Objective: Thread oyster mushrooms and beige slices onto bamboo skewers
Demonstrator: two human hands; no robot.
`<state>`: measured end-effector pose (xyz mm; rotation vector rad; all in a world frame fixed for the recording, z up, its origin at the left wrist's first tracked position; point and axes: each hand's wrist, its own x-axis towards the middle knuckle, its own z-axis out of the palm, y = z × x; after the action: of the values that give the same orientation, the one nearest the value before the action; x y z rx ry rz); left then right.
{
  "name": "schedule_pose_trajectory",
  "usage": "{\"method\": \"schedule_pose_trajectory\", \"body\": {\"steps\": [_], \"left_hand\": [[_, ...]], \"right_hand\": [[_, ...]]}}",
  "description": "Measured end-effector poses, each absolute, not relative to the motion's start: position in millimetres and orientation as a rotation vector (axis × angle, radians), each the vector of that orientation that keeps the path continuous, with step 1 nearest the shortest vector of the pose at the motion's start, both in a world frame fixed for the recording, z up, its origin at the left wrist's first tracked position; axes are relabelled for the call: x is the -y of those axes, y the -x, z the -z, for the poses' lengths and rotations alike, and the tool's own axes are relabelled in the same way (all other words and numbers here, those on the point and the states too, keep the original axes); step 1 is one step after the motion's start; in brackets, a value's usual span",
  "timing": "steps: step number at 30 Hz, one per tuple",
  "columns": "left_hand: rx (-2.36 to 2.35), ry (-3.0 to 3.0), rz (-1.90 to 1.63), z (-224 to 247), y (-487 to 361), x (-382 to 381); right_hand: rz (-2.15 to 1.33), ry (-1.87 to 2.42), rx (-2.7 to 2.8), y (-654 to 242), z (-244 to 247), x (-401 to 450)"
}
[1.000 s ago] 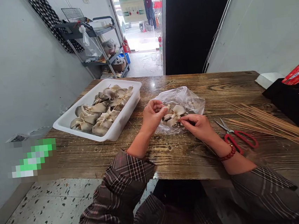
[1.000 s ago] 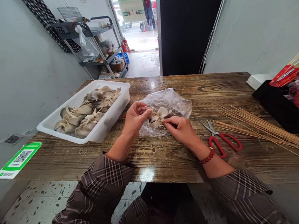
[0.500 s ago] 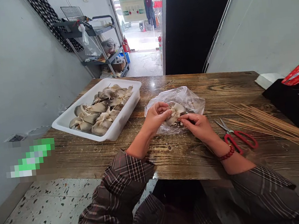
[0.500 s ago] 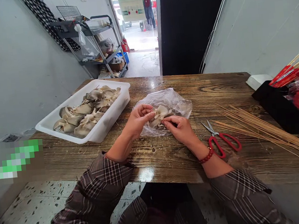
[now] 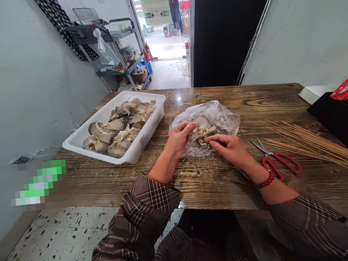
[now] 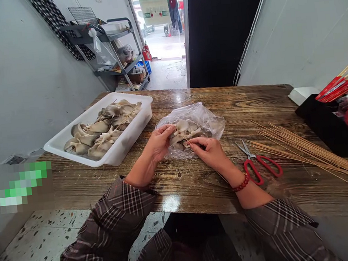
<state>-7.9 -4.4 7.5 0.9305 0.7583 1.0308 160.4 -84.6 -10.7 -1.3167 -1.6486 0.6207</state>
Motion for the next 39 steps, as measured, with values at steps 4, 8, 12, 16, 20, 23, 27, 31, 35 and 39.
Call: {"method": "schedule_pose_trajectory", "body": {"steps": [4, 8, 12, 16, 20, 23, 27, 31, 35, 39], "left_hand": [[-0.739, -0.886, -1.052, -8, 7, 4], [-0.718, -0.888, -1.029, -7, 7, 5], [-0.718, -0.913, -1.001, -7, 7, 7], [-0.707, -0.953, -0.988, -5, 5, 8], [-0.695, -0.985, -0.956, -3, 1, 11], [-0.691, -1.008, -0.937, -6, 4, 9], [-0.752, -1.105, -1.016, -11, 16, -1], [-0.863, -1.330, -1.101, -11, 24, -11], [-1.019, -1.809, -1.014, -4, 24, -14], [-1.132, -2.196, -0.906, 6, 20, -15]], "right_hand": [[-0.542, 1.298, 1.647, -161, 12, 84], [-0.443, 1.261, 1.668, -160, 13, 85], [-0.367, 1.263, 1.671, -158, 14, 86], [-0.336, 1.254, 1.682, -157, 15, 86], [-0.321, 1.234, 1.678, -157, 15, 84], [-0.324, 1.242, 1.659, -160, 13, 84], [-0.309, 1.314, 1.537, -171, 10, 83], [-0.283, 1.355, 1.387, -182, 8, 82], [-0.283, 1.348, 1.368, -183, 7, 82], [-0.287, 1.355, 1.399, -180, 8, 81]]}}
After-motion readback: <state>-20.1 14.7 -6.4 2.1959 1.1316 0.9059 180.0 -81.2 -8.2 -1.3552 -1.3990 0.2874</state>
